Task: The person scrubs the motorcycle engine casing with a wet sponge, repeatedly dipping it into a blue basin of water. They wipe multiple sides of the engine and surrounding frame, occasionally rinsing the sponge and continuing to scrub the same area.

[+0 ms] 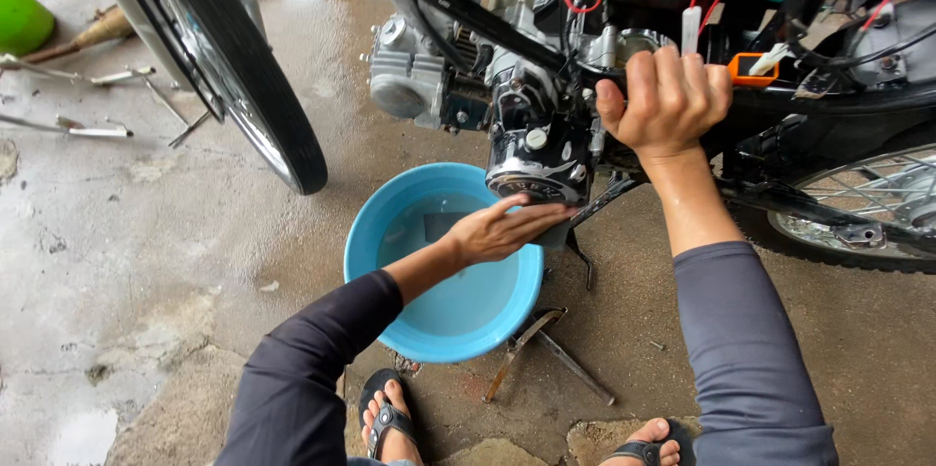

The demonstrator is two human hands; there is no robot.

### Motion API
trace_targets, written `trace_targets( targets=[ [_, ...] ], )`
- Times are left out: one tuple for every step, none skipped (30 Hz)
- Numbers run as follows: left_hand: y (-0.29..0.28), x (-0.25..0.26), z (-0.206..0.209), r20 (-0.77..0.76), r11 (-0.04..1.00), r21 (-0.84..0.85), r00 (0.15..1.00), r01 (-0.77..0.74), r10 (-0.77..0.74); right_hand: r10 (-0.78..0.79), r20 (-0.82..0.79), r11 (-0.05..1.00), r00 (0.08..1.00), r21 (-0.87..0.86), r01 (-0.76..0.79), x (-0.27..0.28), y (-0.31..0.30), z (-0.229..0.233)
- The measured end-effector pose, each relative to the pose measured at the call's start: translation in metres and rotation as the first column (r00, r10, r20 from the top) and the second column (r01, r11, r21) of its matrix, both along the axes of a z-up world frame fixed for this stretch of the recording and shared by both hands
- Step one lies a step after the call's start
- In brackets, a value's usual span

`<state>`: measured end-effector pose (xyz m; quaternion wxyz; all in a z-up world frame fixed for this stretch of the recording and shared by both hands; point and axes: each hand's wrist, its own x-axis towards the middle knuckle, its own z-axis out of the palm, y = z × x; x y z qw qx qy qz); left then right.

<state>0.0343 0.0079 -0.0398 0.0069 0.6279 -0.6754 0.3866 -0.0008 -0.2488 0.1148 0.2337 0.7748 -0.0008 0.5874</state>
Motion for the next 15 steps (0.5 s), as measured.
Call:
trace_targets(
  targets=[
    [-0.004,0.006,-0.001,0.003,1.0,0.004,1.0,0.007,-0.007,-0.007,0.003,1.0,1.0,0.004,0.007,0.001,-0.001,-0.001],
    [-0.006,0.012,-0.002,0.034,0.997,-0.02,0.997,0.068,-0.067,-0.014,0.017,1.0,1.0,0.006,0.014,0.002,-0.002,-0.003],
    [-0.009,0.015,-0.005,0.063,0.992,-0.048,0.991,0.12,-0.116,-0.01,0.026,1.0,1.0,0.001,0.01,0.004,-0.002,-0.004],
    [-0.008,0.01,0.016,0.061,0.992,-0.05,0.992,0.117,-0.113,-0.007,0.025,1.0,1.0,0.0,0.007,0.002,-0.001,-0.005],
    [-0.008,0.007,0.038,0.071,0.992,-0.088,0.994,0.088,-0.082,-0.006,0.024,1.0,1.0,0.001,0.006,0.002,-0.001,-0.005],
    [-0.008,0.004,0.061,0.079,0.99,-0.126,0.996,0.059,-0.05,-0.006,0.023,1.0,1.0,0.003,0.006,0.002,-0.001,-0.004],
    [-0.003,0.001,0.064,0.079,0.991,-0.119,0.996,0.059,-0.049,-0.005,0.023,1.0,1.0,0.009,0.005,0.002,0.0,-0.003],
    [0.002,-0.002,0.068,0.044,0.99,-0.142,0.999,-0.001,0.007,-0.002,0.028,1.0,1.0,0.007,0.002,0.002,0.001,-0.003],
    [0.004,-0.003,0.072,0.012,0.985,-0.166,0.998,-0.053,0.056,-0.006,0.036,1.0,0.999,0.003,0.006,0.002,0.0,-0.001],
    [0.003,-0.002,0.055,0.016,0.986,-0.161,0.999,-0.046,0.049,-0.012,0.04,1.0,0.999,0.008,0.012,0.001,0.0,-0.002],
    [0.0,0.0,0.037,-0.011,0.987,-0.161,1.0,0.023,-0.025,-0.004,0.039,1.0,0.999,0.005,0.004,0.001,0.0,-0.001],
    [-0.002,0.001,0.019,-0.038,0.982,-0.163,0.994,0.092,-0.099,0.004,0.039,1.0,0.999,0.002,-0.004,0.002,0.0,-0.001],
    [-0.003,0.003,0.021,-0.04,0.983,-0.162,0.995,0.088,-0.096,0.007,0.037,1.0,0.999,0.003,-0.007,0.002,-0.001,-0.002],
    [-0.003,0.004,0.022,-0.016,0.983,-0.151,0.994,0.102,-0.106,0.007,0.037,1.0,0.999,-0.001,-0.007,0.001,-0.002,-0.004],
    [-0.003,0.008,0.025,0.015,0.984,-0.137,0.994,0.114,-0.113,0.01,0.043,1.0,0.999,-0.004,-0.01,0.004,-0.002,-0.004]
  ],
)
